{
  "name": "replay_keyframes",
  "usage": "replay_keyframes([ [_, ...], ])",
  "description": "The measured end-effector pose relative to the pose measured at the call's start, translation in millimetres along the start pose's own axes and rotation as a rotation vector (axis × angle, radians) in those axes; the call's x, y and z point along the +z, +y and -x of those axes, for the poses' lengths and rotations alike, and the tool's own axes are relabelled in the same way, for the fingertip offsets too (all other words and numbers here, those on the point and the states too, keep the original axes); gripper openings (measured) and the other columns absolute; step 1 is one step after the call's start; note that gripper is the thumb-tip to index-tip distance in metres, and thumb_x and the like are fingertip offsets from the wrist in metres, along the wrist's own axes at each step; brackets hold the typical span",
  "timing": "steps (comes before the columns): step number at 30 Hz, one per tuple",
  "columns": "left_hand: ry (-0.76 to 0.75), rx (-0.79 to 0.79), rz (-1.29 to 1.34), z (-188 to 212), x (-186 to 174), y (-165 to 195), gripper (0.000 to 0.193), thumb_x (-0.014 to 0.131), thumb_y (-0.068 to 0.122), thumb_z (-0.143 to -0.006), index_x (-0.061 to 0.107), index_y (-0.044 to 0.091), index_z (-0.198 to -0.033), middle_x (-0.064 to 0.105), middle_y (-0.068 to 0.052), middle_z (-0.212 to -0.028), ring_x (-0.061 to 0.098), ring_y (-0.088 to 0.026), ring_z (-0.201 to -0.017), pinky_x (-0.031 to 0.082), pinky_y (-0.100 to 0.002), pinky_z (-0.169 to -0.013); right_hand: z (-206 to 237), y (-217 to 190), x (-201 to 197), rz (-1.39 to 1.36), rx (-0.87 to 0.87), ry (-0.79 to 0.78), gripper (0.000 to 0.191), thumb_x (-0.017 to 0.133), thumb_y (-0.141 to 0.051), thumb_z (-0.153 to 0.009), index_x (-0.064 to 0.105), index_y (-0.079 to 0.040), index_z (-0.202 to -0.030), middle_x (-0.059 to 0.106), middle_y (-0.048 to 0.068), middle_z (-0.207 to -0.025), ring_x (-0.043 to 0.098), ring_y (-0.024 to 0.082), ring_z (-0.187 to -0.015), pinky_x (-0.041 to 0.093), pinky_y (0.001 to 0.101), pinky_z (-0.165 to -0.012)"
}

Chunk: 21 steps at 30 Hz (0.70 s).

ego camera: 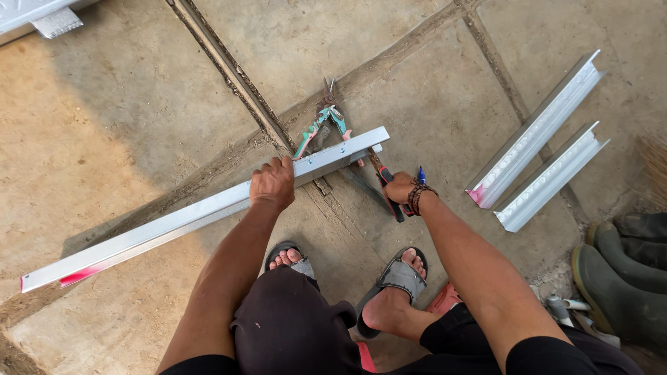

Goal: The person assembles aluminum extrusion profiles into a rectangular frame. They carry a profile to a work area, then use pliers and a hammer to secure joints between the profiles. The person repeatedly aligns and fastens the corners to form a stable frame structure.

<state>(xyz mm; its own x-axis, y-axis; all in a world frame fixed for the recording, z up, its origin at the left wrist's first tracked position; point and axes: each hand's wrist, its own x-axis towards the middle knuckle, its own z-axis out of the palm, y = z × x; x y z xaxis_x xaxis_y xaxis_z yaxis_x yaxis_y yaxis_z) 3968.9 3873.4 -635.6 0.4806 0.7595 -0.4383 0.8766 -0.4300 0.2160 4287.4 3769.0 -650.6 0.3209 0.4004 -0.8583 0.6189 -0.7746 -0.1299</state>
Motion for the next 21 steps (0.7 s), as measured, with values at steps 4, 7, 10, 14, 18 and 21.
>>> replay_keyframes([
  [4,-0.035,-0.008,-0.004,-1,-2,-1,0.038,0.070,0.011,-0.088,0.051,0.003,-0.119,0.062,-0.018,-0.112,0.069,-0.033,-0.101,0.057,-0.049,-0.089,3,4,-1,0.062,0.039,0.037,0.030,0.075,-0.023,-0.083,0.072,0.002,-0.097,0.075,0.020,-0.100,0.073,0.030,-0.093,0.056,0.0418,-0.082],
  [7,-0.041,-0.004,-0.017,-1,-1,-1,0.035,0.070,0.011,-0.089,0.051,0.003,-0.118,0.062,-0.018,-0.111,0.070,-0.033,-0.101,0.057,-0.048,-0.089,5,-4,1,0.052,0.034,0.017,0.032,0.073,-0.027,-0.085,0.072,0.002,-0.097,0.076,0.020,-0.102,0.073,0.029,-0.093,0.055,0.0418,-0.083],
  [10,-0.007,-0.001,-0.005,0,0,-2,0.037,0.071,0.012,-0.087,0.051,0.003,-0.117,0.062,-0.018,-0.112,0.069,-0.033,-0.103,0.057,-0.049,-0.089,5,-13,1,0.048,0.049,0.028,0.031,0.073,-0.026,-0.085,0.071,0.002,-0.098,0.075,0.019,-0.101,0.072,0.031,-0.093,0.055,0.0436,-0.083],
  [14,-0.029,0.003,-0.012,0,0,-2,0.037,0.071,0.012,-0.088,0.051,0.003,-0.118,0.062,-0.018,-0.111,0.069,-0.033,-0.101,0.057,-0.049,-0.088,3,-17,-1,-0.016,0.059,-0.025,0.028,0.069,-0.026,-0.088,0.075,0.002,-0.090,0.077,0.015,-0.092,0.074,0.025,-0.083,0.056,0.0404,-0.080],
  [18,-0.032,-0.004,-0.007,-1,0,-1,0.039,0.071,0.012,-0.087,0.051,0.003,-0.119,0.062,-0.018,-0.111,0.069,-0.033,-0.102,0.057,-0.049,-0.089,5,-17,0,-0.199,0.035,-0.075,0.022,0.069,-0.021,-0.089,0.073,0.001,-0.084,0.077,0.013,-0.083,0.075,0.021,-0.073,0.060,0.0373,-0.073],
  [21,-0.048,-0.008,-0.006,-1,-1,-1,0.040,0.072,0.012,-0.086,0.050,0.003,-0.120,0.061,-0.017,-0.112,0.069,-0.034,-0.103,0.057,-0.048,-0.088,8,-18,3,-0.243,0.029,-0.085,0.024,0.069,-0.021,-0.089,0.072,0.001,-0.081,0.077,0.011,-0.079,0.075,0.020,-0.071,0.060,0.0354,-0.070],
])
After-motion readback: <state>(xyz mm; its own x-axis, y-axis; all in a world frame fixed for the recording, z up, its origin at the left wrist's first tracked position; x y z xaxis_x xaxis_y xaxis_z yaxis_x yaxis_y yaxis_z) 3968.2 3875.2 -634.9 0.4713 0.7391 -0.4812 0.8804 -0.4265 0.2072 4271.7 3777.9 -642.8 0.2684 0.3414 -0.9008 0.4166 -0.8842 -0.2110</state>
